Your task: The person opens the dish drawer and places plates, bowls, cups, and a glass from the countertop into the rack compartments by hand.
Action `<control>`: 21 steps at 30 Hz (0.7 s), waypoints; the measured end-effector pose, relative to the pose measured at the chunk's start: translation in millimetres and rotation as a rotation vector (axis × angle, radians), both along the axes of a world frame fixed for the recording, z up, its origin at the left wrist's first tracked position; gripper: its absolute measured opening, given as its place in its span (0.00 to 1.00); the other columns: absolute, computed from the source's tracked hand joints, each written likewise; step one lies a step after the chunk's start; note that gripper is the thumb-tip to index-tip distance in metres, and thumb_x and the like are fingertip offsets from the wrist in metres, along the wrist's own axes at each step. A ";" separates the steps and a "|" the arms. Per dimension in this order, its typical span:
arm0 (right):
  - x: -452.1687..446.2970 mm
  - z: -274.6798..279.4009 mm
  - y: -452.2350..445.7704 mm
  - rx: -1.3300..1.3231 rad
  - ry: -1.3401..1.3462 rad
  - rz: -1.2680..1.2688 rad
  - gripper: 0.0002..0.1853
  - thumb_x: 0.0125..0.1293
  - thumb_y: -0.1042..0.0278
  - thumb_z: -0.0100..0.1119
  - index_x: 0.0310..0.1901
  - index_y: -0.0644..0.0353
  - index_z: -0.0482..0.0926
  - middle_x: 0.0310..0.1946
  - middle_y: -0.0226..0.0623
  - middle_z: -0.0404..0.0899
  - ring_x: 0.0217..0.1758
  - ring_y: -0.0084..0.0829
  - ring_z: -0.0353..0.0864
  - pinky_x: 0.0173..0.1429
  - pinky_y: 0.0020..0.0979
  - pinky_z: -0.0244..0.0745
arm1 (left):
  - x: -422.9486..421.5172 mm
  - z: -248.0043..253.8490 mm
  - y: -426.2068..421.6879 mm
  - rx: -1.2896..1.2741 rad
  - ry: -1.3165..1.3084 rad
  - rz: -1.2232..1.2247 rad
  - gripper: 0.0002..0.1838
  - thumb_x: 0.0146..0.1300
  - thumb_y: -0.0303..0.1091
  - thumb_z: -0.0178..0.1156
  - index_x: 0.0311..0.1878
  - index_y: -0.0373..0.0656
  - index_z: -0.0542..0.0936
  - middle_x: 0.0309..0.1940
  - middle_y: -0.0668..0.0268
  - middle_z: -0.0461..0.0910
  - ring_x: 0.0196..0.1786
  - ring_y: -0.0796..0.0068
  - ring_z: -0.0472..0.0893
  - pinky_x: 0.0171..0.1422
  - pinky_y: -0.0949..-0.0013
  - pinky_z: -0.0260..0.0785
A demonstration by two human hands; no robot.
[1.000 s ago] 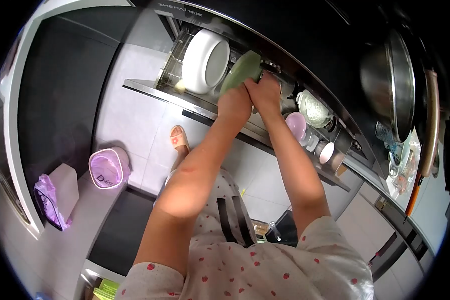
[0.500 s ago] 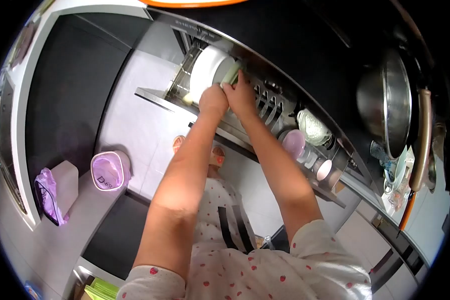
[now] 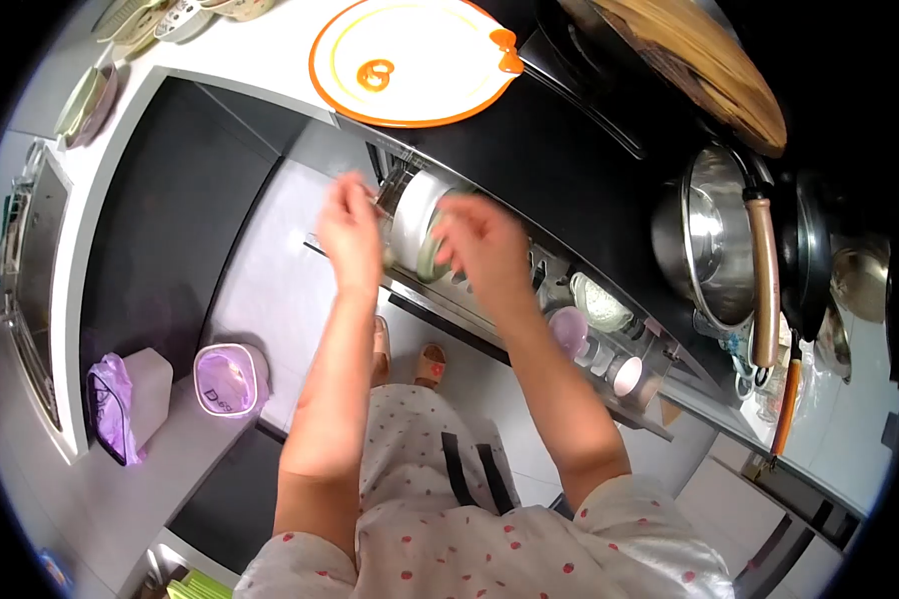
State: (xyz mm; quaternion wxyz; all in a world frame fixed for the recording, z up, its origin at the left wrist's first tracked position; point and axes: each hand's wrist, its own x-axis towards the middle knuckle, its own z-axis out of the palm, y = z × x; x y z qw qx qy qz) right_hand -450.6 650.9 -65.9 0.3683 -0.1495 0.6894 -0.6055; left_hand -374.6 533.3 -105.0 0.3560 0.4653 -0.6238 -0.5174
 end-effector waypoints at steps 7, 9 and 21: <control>-69.3 16.6 -73.1 -0.190 -0.014 -0.333 0.16 0.57 0.67 0.55 0.43 0.70 0.71 0.31 0.38 0.76 0.27 0.22 0.76 0.30 0.22 0.74 | -47.0 55.7 -92.3 0.074 0.050 -0.017 0.22 0.56 0.34 0.56 0.50 0.30 0.69 0.34 0.59 0.76 0.29 0.76 0.76 0.29 0.75 0.68; -77.7 16.8 -87.1 -0.115 -0.013 -0.365 0.12 0.55 0.70 0.56 0.39 0.68 0.72 0.29 0.37 0.77 0.23 0.21 0.74 0.30 0.23 0.75 | -54.1 61.3 -101.9 0.103 -0.065 -0.090 0.22 0.55 0.33 0.57 0.50 0.29 0.69 0.33 0.58 0.76 0.27 0.75 0.76 0.27 0.75 0.69; 6.7 31.4 -23.2 -0.224 -0.080 -0.381 0.20 0.54 0.74 0.52 0.50 0.65 0.67 0.31 0.33 0.74 0.20 0.18 0.70 0.21 0.18 0.66 | 37.7 67.9 -27.8 0.422 0.142 0.006 0.16 0.51 0.24 0.57 0.44 0.35 0.68 0.27 0.64 0.74 0.18 0.82 0.69 0.17 0.80 0.57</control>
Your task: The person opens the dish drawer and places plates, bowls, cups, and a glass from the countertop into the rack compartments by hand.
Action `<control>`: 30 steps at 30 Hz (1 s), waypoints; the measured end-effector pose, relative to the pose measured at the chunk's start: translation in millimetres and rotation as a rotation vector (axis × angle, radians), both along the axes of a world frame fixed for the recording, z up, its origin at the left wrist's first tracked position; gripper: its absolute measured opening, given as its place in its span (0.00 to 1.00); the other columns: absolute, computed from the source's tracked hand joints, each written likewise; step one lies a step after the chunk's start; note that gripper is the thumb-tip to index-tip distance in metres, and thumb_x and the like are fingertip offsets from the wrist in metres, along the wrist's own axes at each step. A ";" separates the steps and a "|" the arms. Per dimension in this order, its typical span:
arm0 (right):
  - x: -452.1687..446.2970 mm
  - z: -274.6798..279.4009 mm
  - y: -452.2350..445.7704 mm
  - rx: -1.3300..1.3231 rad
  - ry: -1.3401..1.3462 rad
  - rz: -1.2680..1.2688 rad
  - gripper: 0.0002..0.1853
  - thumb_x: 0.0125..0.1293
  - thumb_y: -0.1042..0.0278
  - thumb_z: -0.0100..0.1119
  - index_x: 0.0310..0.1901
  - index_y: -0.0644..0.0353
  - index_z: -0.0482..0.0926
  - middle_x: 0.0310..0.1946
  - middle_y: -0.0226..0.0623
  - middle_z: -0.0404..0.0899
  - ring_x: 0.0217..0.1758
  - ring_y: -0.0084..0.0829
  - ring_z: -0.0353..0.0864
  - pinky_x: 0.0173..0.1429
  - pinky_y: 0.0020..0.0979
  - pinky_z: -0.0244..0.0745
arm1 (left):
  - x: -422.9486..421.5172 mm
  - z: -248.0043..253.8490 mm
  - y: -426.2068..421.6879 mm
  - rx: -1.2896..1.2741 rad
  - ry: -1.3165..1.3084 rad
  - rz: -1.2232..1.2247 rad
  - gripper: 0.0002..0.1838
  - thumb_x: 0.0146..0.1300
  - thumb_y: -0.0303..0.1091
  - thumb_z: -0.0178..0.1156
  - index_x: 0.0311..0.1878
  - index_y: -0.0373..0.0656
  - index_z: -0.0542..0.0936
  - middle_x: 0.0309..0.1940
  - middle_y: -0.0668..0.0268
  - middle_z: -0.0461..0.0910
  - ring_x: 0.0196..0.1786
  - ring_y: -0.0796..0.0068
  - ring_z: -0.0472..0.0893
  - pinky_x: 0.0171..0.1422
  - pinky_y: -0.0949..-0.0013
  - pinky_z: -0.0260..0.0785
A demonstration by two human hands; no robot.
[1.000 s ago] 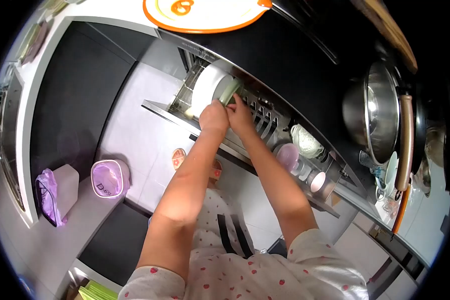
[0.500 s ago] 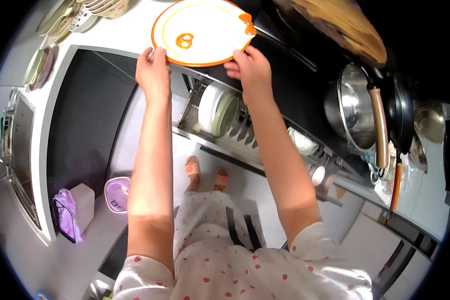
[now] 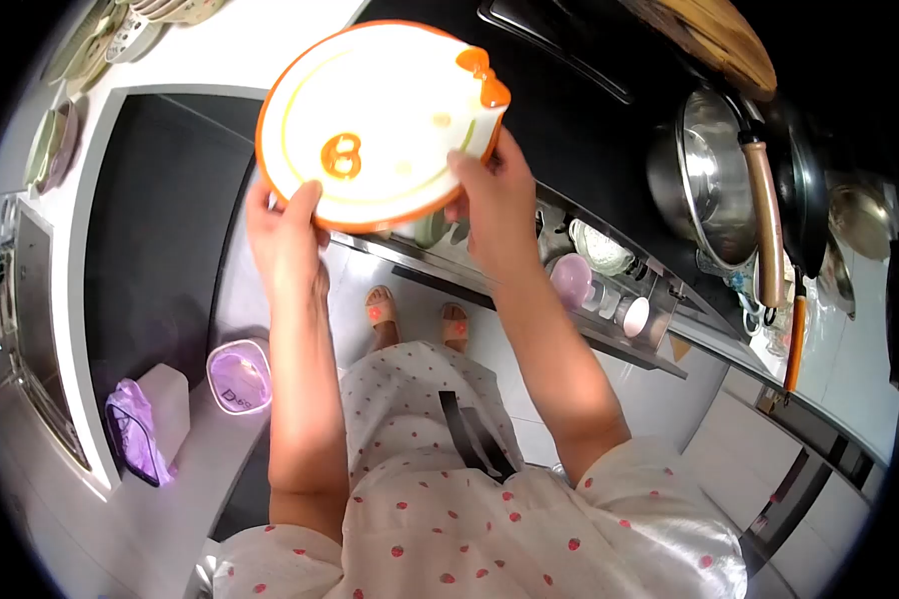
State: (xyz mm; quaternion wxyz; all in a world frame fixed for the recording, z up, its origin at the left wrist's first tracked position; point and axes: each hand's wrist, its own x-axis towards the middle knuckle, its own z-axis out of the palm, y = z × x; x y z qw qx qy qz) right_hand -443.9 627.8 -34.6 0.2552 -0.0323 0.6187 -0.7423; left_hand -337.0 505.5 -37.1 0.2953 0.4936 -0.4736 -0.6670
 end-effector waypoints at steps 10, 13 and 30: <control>81.1 -26.8 130.7 -0.017 -0.322 0.231 0.27 0.56 0.77 0.45 0.59 0.62 0.53 0.45 0.39 0.68 0.34 0.24 0.75 0.26 0.22 0.73 | 92.7 -30.0 127.5 0.069 -0.093 0.069 0.16 0.55 0.24 0.55 0.45 0.36 0.64 0.32 0.62 0.74 0.27 0.81 0.74 0.27 0.81 0.65; 71.7 -41.8 161.4 0.059 -0.379 0.202 0.27 0.57 0.76 0.45 0.60 0.59 0.53 0.48 0.38 0.67 0.41 0.28 0.76 0.30 0.25 0.77 | 78.8 -48.0 150.3 0.166 -0.131 -0.050 0.16 0.56 0.26 0.55 0.46 0.35 0.62 0.28 0.62 0.74 0.18 0.82 0.71 0.16 0.81 0.59; -35.0 -160.8 188.5 0.409 -0.278 -0.010 0.17 0.56 0.76 0.47 0.49 0.61 0.63 0.26 0.40 0.75 0.19 0.29 0.76 0.19 0.23 0.74 | -34.0 -147.9 216.1 -0.872 -0.660 -0.949 0.13 0.49 0.32 0.58 0.39 0.41 0.74 0.30 0.61 0.78 0.38 0.66 0.78 0.54 0.63 0.60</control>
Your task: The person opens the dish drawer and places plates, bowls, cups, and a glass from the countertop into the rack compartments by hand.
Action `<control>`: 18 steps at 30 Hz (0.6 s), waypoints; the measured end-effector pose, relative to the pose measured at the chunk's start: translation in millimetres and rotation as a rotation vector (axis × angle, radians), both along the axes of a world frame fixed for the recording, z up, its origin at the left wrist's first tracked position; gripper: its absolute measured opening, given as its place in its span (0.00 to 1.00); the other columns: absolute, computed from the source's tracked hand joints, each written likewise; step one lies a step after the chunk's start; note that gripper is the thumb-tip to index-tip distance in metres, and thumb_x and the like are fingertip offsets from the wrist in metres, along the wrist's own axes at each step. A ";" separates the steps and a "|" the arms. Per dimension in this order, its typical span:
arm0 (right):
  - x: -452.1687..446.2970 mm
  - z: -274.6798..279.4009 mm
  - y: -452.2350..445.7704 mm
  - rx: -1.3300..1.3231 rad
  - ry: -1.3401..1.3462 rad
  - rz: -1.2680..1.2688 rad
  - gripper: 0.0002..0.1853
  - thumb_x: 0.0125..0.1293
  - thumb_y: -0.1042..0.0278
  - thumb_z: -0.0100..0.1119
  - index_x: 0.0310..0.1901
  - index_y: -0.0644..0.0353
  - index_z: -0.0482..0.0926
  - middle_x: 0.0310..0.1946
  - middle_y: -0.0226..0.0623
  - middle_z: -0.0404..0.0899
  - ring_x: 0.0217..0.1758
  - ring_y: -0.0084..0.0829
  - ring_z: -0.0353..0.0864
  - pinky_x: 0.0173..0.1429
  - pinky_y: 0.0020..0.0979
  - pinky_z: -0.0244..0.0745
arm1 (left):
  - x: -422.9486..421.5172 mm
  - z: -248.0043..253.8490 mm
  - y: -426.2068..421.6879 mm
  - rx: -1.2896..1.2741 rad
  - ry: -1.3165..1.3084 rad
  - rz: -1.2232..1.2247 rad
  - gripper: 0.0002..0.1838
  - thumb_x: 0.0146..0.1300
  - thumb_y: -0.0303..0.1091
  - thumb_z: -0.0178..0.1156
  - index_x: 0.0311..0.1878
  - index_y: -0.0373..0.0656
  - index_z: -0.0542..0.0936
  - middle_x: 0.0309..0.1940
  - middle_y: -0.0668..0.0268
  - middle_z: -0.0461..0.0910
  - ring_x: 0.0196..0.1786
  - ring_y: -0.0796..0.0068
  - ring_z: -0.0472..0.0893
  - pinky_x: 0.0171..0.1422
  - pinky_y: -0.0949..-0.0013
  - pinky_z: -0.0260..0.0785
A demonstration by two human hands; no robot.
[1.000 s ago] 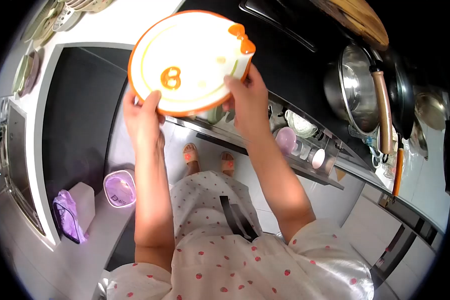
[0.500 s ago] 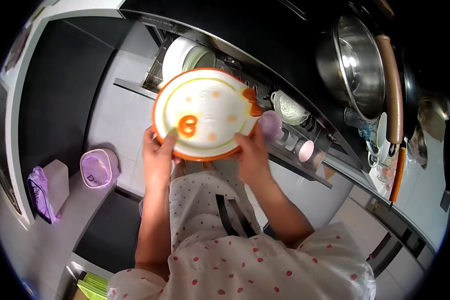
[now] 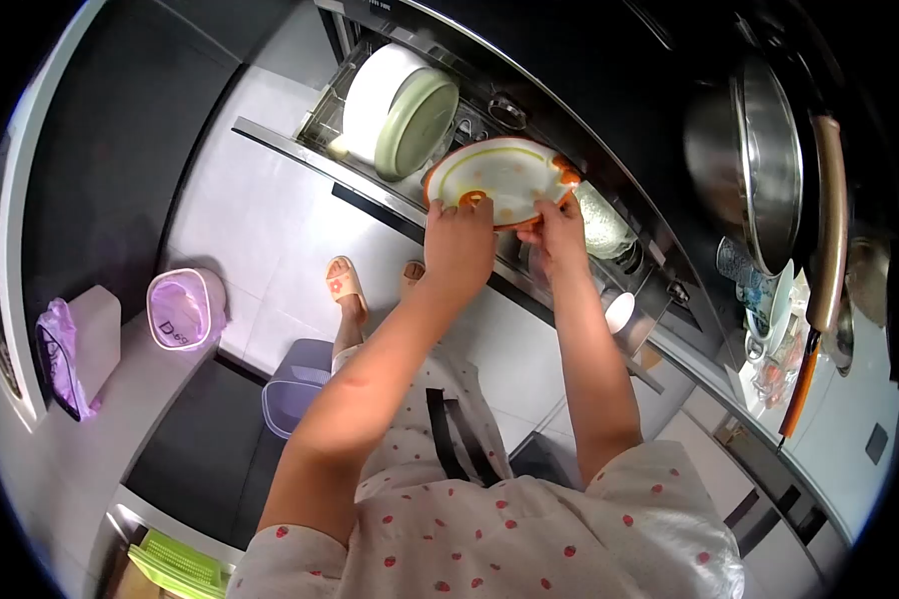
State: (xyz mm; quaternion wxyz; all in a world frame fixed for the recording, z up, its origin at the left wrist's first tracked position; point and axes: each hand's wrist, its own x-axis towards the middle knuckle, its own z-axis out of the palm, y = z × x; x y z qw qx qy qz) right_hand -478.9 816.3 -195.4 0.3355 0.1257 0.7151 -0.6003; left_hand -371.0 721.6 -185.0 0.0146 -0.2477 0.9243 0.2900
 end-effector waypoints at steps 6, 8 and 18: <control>-8.3 -17.3 -36.8 0.198 0.081 0.163 0.19 0.56 0.75 0.49 0.50 0.63 0.61 0.29 0.45 0.76 0.18 0.31 0.78 0.18 0.28 0.75 | -29.1 -14.5 -11.4 0.026 -0.316 -0.055 0.07 0.53 0.31 0.53 0.35 0.43 0.76 0.28 0.59 0.80 0.32 0.65 0.81 0.36 0.66 0.72; -12.1 -28.8 -39.9 0.307 0.128 0.222 0.23 0.54 0.73 0.51 0.52 0.64 0.60 0.31 0.45 0.77 0.20 0.31 0.79 0.17 0.26 0.74 | -32.8 -15.7 -12.8 0.053 -0.320 -0.045 0.07 0.53 0.31 0.52 0.34 0.43 0.77 0.29 0.59 0.80 0.34 0.66 0.81 0.37 0.66 0.72; -5.8 -32.7 -65.6 0.608 0.535 0.468 0.30 0.49 0.63 0.53 0.55 0.64 0.60 0.36 0.56 0.76 0.43 0.52 0.75 0.50 0.40 0.68 | -48.3 -31.0 -36.1 0.286 -0.447 -0.050 0.09 0.56 0.31 0.49 0.37 0.41 0.77 0.38 0.55 0.79 0.42 0.59 0.79 0.44 0.62 0.72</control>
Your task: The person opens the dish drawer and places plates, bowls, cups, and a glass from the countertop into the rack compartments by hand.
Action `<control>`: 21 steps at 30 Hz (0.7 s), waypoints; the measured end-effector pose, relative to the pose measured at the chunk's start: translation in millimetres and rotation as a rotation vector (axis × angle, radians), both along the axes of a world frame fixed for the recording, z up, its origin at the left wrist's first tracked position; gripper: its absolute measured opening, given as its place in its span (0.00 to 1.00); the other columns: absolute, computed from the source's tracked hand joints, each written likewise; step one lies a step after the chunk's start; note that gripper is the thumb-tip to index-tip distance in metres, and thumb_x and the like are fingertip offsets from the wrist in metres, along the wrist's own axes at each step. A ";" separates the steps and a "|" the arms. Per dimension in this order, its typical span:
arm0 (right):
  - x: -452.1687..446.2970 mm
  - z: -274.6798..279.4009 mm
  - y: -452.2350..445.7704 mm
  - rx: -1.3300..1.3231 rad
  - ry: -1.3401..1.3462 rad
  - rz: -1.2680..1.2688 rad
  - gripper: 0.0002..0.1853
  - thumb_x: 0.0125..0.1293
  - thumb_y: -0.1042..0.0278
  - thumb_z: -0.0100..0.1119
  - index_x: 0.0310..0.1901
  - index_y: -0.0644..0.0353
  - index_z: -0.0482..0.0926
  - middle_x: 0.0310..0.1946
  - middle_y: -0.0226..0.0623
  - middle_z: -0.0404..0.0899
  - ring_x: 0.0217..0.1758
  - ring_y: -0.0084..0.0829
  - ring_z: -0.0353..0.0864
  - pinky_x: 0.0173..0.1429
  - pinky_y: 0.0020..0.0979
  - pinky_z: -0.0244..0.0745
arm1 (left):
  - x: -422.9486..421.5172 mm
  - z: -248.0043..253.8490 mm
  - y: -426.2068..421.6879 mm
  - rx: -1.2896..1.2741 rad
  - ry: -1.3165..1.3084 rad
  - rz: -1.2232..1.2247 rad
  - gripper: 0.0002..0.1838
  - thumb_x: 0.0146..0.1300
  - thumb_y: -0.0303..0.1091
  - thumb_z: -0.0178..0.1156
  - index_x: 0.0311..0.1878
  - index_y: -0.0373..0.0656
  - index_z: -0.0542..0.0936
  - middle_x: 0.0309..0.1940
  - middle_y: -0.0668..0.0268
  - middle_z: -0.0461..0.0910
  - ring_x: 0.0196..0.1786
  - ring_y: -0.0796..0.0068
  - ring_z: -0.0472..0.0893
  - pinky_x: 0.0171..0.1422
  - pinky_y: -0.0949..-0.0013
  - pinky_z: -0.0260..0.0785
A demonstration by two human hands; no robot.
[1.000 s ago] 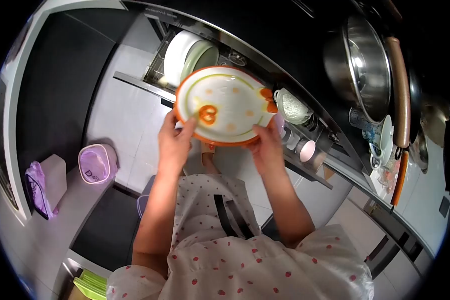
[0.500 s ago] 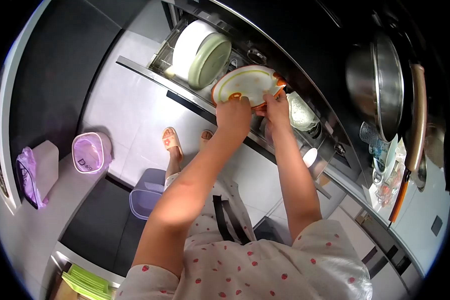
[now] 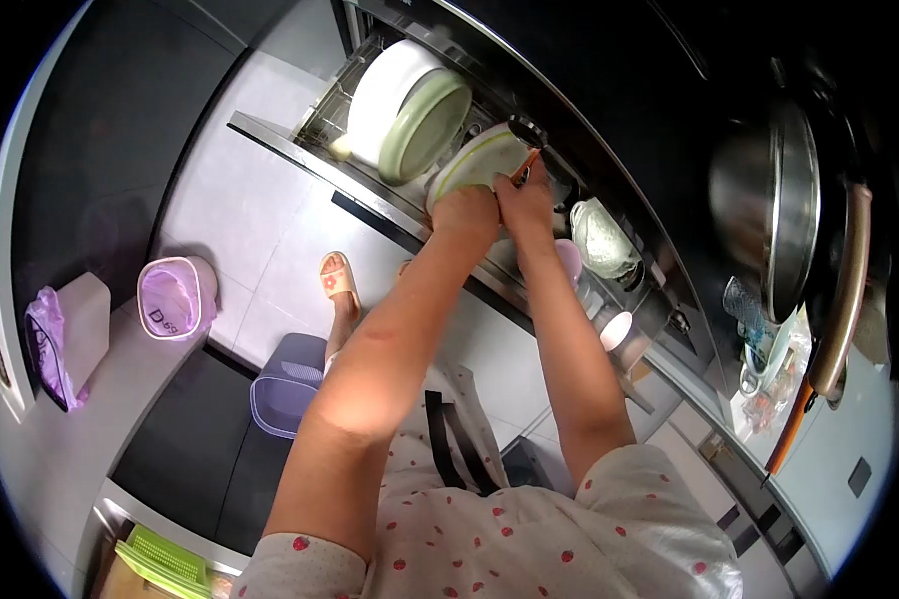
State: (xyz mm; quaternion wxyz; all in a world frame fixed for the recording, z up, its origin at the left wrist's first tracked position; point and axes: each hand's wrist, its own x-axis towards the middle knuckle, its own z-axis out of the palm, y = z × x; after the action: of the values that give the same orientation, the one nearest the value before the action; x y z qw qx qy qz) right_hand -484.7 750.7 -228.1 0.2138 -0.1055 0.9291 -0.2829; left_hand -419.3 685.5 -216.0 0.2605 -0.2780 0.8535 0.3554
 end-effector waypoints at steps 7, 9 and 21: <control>-7.0 -13.6 -27.8 0.069 0.015 0.174 0.36 0.51 0.52 0.55 0.58 0.63 0.57 0.47 0.57 0.71 0.51 0.50 0.71 0.55 0.39 0.65 | -2.0 -15.9 -24.3 -0.023 0.017 0.171 0.11 0.55 0.33 0.52 0.39 0.42 0.79 0.40 0.57 0.79 0.45 0.62 0.78 0.46 0.64 0.72; -3.9 -18.5 -34.6 0.093 0.025 0.180 0.38 0.51 0.49 0.56 0.60 0.62 0.56 0.50 0.57 0.69 0.53 0.50 0.69 0.57 0.39 0.64 | -1.2 -22.3 -41.4 0.027 -0.034 0.042 0.11 0.55 0.34 0.52 0.39 0.42 0.79 0.41 0.55 0.78 0.45 0.60 0.78 0.47 0.63 0.71; 8.9 -18.7 -61.7 0.006 -0.096 0.247 0.37 0.55 0.50 0.51 0.62 0.61 0.53 0.57 0.55 0.63 0.58 0.49 0.65 0.59 0.39 0.61 | 8.7 0.1 -56.5 -0.100 0.099 0.571 0.15 0.59 0.41 0.46 0.39 0.37 0.71 0.36 0.50 0.77 0.43 0.55 0.77 0.46 0.59 0.70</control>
State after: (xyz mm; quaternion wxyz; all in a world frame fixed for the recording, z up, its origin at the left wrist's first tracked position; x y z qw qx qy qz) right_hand -475.8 688.9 -246.7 0.2914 -0.2049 0.8986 -0.2561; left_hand -410.6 629.0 -215.9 0.0938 -0.5015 0.7691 0.3849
